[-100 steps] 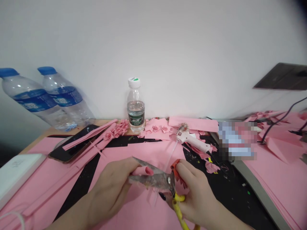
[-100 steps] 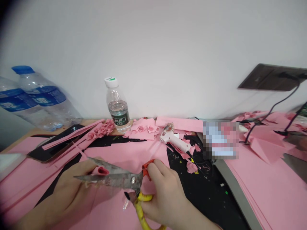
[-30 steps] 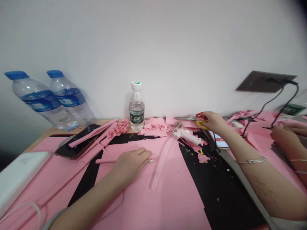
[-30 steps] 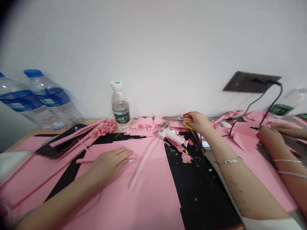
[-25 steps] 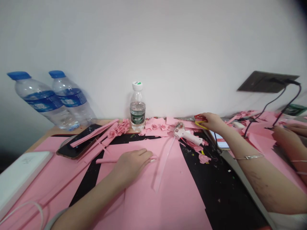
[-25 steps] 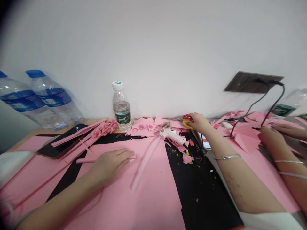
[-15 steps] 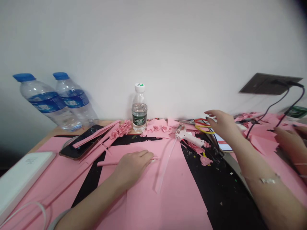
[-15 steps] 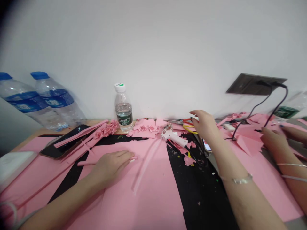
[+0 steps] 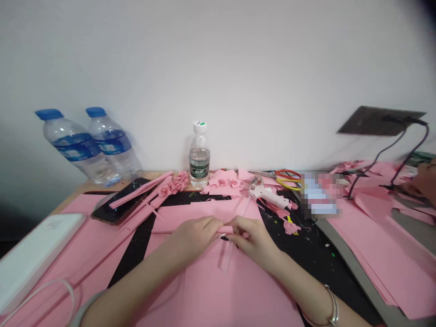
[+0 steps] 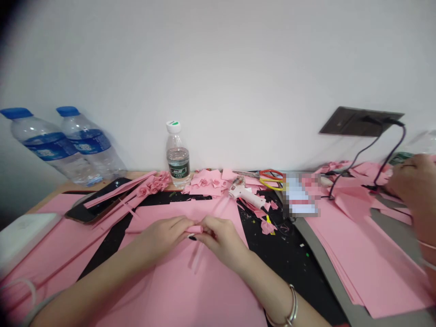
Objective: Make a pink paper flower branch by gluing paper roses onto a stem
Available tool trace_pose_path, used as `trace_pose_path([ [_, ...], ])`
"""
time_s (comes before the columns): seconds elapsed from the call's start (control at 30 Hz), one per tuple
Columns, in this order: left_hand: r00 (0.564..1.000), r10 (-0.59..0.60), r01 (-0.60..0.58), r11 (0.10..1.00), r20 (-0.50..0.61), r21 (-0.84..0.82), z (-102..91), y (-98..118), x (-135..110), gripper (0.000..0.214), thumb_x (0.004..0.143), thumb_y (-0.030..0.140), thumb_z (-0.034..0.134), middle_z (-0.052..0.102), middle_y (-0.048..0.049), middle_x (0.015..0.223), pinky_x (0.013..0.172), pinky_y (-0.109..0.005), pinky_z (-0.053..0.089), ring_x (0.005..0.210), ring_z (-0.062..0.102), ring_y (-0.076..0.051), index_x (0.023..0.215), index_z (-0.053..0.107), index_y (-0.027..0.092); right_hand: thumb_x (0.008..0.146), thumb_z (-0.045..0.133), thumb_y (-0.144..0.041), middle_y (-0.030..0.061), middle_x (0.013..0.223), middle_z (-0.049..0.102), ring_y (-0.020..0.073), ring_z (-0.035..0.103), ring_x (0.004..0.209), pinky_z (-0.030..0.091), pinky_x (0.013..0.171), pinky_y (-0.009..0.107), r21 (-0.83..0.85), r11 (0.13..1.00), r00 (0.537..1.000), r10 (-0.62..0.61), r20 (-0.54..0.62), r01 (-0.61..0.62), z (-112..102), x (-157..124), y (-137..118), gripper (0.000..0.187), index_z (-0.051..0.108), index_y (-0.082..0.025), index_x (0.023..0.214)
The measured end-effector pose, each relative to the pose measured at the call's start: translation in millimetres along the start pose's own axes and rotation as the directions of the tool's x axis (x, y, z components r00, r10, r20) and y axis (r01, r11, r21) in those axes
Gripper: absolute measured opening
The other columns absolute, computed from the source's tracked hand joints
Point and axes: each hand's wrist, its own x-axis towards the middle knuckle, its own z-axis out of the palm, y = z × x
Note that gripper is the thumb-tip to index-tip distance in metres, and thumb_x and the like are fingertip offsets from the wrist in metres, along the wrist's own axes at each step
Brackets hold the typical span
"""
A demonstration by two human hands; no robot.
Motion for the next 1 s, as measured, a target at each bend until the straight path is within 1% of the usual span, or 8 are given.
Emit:
trace_pose_path([
  [0.13,1.000,0.021,-0.021,1.000,-0.019,-0.002,3.1,0.9,-1.4,0.032,0.106,0.027,0.030,0.070,-0.0063,0.092,0.063,-0.029,0.051,0.078,0.067,-0.019,0.104,0.060,0.016,0.093,0.057,-0.031,-0.0031,0.062,0.054,0.0101,0.045,0.055,0.038,0.052,0.021,-0.009,0.998,0.998,-0.059,-0.032,0.059,-4.4,-2.9,-5.9,0.017,0.061,-0.019,0.081],
  [0.27,1.000,-0.016,0.016,1.000,-0.015,0.026,5.0,1.3,-0.6,0.032,0.106,0.032,0.034,0.071,-0.0079,0.096,0.067,-0.030,0.052,0.084,0.069,-0.021,0.105,0.062,0.017,0.095,0.050,-0.030,-0.0047,0.054,0.046,0.0093,0.040,0.049,0.034,0.050,0.022,-0.083,0.991,0.989,-0.117,-0.092,0.109,-9.3,-4.4,-3.4,0.035,0.046,-0.020,0.061],
  [0.37,0.993,-0.115,0.112,0.991,0.030,0.068,0.8,-0.7,1.4,0.034,0.105,0.035,0.035,0.069,-0.0045,0.080,0.058,-0.028,0.047,0.071,0.067,-0.020,0.092,0.061,0.018,0.097,0.046,-0.031,-0.0042,0.051,0.047,0.0097,0.042,0.047,0.035,0.050,0.023,-0.080,0.993,0.981,-0.096,-0.169,0.083,-15.1,-5.4,2.5,0.040,0.045,-0.021,0.059],
  [0.47,0.985,-0.170,0.167,0.982,0.028,0.089,-5.5,-3.4,3.1,0.037,0.105,0.035,0.033,0.065,-0.0017,0.069,0.052,-0.026,0.041,0.061,0.062,-0.018,0.085,0.059,0.019,0.101,0.040,-0.033,-0.0026,0.054,0.052,0.0109,0.046,0.047,0.037,0.049,0.024,-0.068,0.996,0.965,-0.068,-0.255,0.053,-19.3,-6.3,9.0,0.039,0.051,-0.021,0.066],
  [0.63,0.977,-0.212,0.209,0.973,0.015,0.095,-8.4,-4.8,3.2,0.035,0.105,0.030,0.031,0.067,-0.0045,0.075,0.054,-0.026,0.040,0.066,0.064,-0.019,0.086,0.058,0.018,0.096,0.051,-0.035,-0.0015,0.062,0.056,0.0119,0.050,0.048,0.041,0.047,0.025,0.089,0.996,0.904,0.053,-0.424,-0.017,-17.5,-4.7,17.1,0.024,0.052,-0.022,0.077],
  [0.73,0.975,-0.221,0.218,0.972,0.019,0.083,-5.3,-3.7,2.5,0.029,0.104,0.026,0.033,0.069,-0.0066,0.083,0.057,-0.028,0.043,0.072,0.066,-0.021,0.095,0.058,0.017,0.088,0.062,-0.033,-0.0014,0.068,0.058,0.0123,0.053,0.054,0.044,0.051,0.025,0.203,0.979,0.927,0.096,-0.362,-0.022,-12.7,-1.7,14.7,0.017,0.051,-0.022,0.081],
  [0.87,0.982,-0.176,0.174,0.984,0.069,0.045,-1.2,1.9,2.5,0.022,0.101,0.020,0.036,0.070,-0.0066,0.089,0.060,-0.029,0.047,0.077,0.068,-0.022,0.101,0.058,0.016,0.075,0.072,-0.022,-0.0025,0.073,0.060,0.0108,0.050,0.057,0.042,0.053,0.024,0.356,0.931,0.991,0.112,-0.075,-0.078,-8.8,0.2,4.1,0.026,0.058,-0.020,0.096],
  [1.0,0.984,-0.130,0.129,0.991,0.121,0.020,1.4,10.2,2.7,0.020,0.100,0.018,0.039,0.069,-0.0040,0.084,0.059,-0.028,0.046,0.072,0.066,-0.020,0.095,0.059,0.017,0.073,0.073,-0.022,-0.0012,0.074,0.062,0.0093,0.049,0.057,0.041,0.053,0.023,0.476,0.865,0.985,0.169,0.025,-0.160,-9.6,-0.1,-3.2,0.014,0.065,-0.018,0.084],
])
